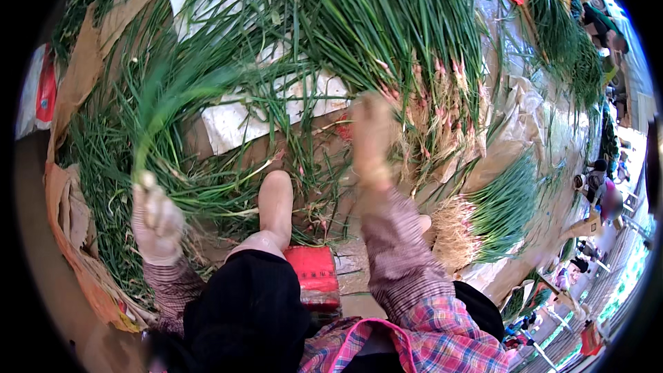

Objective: The person cleans green onions by hand, peeling away outer layers and grouping them into bunches on the floor.

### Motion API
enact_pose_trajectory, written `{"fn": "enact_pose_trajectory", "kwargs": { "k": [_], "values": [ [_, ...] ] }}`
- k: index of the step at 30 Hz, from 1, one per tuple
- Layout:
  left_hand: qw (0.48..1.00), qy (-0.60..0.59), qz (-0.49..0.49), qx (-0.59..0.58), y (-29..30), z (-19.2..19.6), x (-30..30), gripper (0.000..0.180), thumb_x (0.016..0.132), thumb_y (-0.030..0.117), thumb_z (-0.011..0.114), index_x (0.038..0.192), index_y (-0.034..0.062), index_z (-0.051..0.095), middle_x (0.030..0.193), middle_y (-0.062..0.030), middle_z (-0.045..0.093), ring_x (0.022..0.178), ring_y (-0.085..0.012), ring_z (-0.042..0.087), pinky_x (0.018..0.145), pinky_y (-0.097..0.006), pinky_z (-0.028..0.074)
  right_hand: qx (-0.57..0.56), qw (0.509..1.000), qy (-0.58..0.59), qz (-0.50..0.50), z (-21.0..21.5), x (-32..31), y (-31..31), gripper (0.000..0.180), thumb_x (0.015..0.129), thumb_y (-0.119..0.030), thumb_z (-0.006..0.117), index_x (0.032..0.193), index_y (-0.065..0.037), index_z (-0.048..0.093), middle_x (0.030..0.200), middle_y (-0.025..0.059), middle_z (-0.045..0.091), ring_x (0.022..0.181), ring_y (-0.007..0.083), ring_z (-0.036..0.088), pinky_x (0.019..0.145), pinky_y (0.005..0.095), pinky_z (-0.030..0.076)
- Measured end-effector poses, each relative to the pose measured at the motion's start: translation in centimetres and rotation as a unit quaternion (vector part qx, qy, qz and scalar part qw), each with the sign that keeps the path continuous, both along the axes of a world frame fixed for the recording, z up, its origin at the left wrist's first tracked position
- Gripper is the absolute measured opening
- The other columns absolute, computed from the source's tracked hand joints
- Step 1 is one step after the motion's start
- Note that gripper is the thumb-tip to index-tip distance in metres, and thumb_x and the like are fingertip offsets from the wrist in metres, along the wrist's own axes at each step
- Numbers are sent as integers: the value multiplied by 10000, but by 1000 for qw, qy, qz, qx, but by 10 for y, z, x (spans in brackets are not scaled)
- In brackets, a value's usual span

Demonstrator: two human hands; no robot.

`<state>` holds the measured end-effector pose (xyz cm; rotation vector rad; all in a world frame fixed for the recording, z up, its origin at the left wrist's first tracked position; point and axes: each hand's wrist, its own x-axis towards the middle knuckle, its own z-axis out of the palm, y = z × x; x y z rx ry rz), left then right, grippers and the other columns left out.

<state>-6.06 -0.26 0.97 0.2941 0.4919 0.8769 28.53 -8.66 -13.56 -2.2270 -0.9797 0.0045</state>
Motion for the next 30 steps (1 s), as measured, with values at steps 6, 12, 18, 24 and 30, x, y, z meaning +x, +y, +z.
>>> {"fn": "enact_pose_trajectory", "kwargs": {
  "k": [6, 12, 18, 24, 30],
  "values": [
    [988, 133, -75, -6, 0, -48, 51, 278, 976, 246, 400, 1073, 15, 521, 576, 52, 439, 383, -12, 330, 279, -158, 246, -282, 955, -44, 87, 4, 40, 6, 229, 798, -288, 657, 798, -70, 588, 772, 88, 590, 675, 237, 592, 601, 372, 475],
    [936, 309, -143, -89, -46, -126, 157, 238, 968, 253, 433, 1017, 58, 560, 714, 8, 564, 611, -80, 532, 498, -200, 421, -106, 934, 337, 55, 5, -50, -25, 150, 770, -188, 673, 757, -47, 625, 774, 65, 624, 706, 178, 585, 650, 313, 465],
    [959, 207, -131, -141, -52, -144, 135, 284, 965, 264, 445, 1004, 8, 563, 676, -2, 527, 545, -53, 434, 511, -186, 400, 26, 852, 518, 73, 10, -84, -12, 155, 771, -163, 677, 802, -25, 612, 810, 72, 597, 746, 188, 556, 695, 322, 457],
    [974, 113, -114, -160, -44, -133, 139, 315, 949, 281, 482, 1003, -16, 571, 633, 18, 461, 522, -42, 374, 488, -173, 367, -235, 966, 106, 9, -8, -13, 6, 182, 793, -224, 666, 833, -55, 610, 861, 97, 610, 780, 254, 593, 661, 343, 461],
    [966, 177, -142, -124, -47, -134, 139, 166, 918, 129, 530, 1058, 43, 553, 894, -54, 625, 785, -126, 608, 723, -214, 468, -60, 956, 267, 110, 29, -68, -20, 182, 769, -203, 692, 819, -46, 614, 764, 90, 580, 690, 206, 545, 641, 324, 430]
  ]
}}
